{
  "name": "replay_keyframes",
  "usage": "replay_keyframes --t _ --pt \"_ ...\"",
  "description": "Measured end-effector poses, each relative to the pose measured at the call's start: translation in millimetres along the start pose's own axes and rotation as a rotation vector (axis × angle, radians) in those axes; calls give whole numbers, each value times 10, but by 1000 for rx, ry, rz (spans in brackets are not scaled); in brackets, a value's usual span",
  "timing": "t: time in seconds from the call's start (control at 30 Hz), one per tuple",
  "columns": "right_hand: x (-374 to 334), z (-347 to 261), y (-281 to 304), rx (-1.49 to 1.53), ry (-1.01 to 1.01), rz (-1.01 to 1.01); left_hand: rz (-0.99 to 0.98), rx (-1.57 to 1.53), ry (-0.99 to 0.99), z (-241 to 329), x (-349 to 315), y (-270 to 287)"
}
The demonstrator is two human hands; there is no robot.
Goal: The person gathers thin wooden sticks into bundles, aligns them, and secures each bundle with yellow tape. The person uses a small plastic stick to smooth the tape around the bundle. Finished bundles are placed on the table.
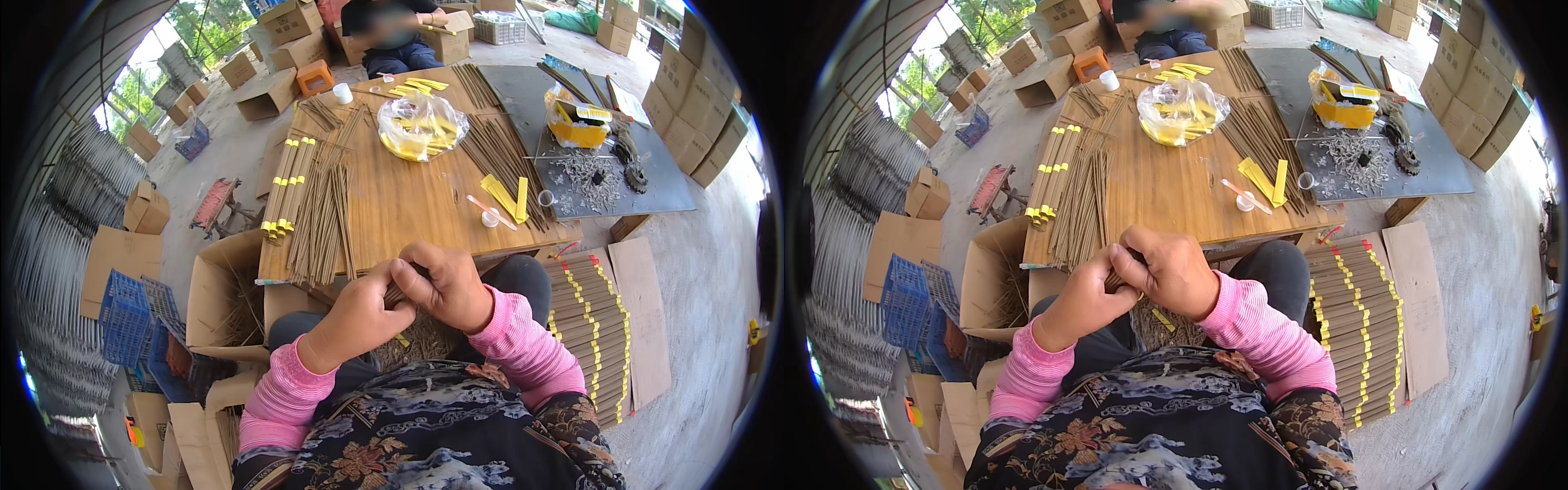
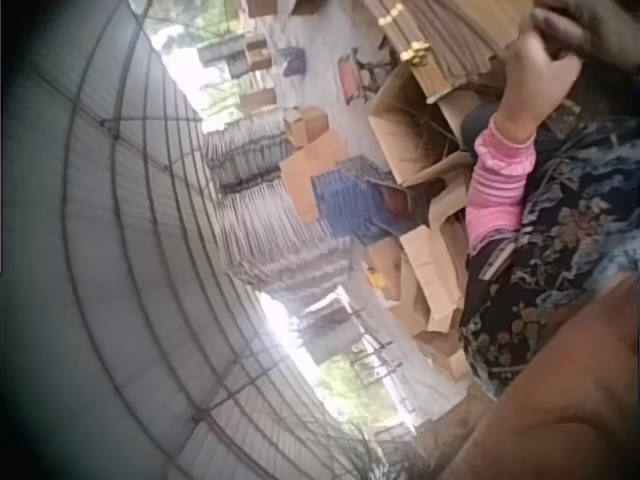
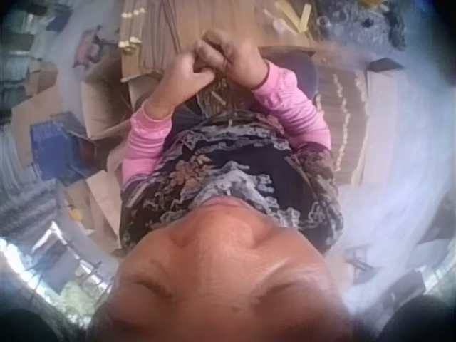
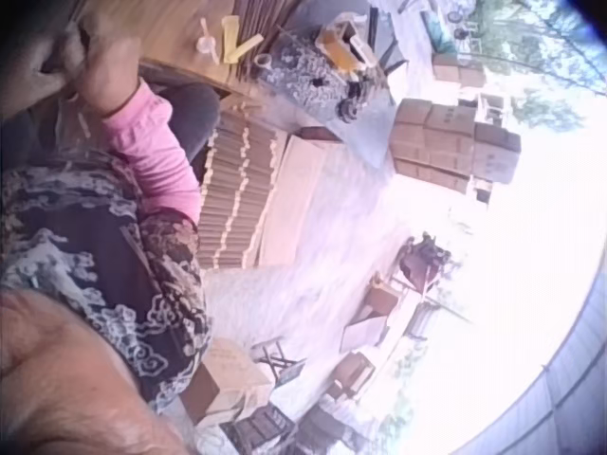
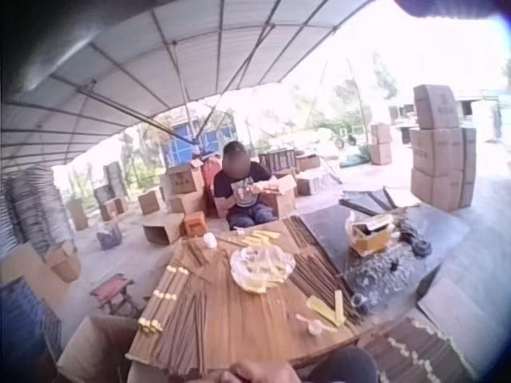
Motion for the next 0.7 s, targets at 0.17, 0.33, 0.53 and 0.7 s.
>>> replay_keyframes --t 0.17,0.33,0.53,0.7 --pt "-34 97 45 155 -100 -6 -193 -613 217 0 -1 -92" --pt "-56 158 11 380 -266 -123 -150 -542 268 -63 2 -112" --pt "-109 335 38 431 -138 -293 -138 -655 313 -147 -23 -114" --pt "-154 359 64 554 -68 -318 -175 -725 279 -150 -12 -230"
Point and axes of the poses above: each hand's wrist, its own x-axis towards the middle knuckle, its own y-axis out of the back of the hand, z = x × y, the point moved 6 cm from there along x, towards the middle knuckle, and after that the axes turned 6 degrees about -z, right-handed, at the moved point
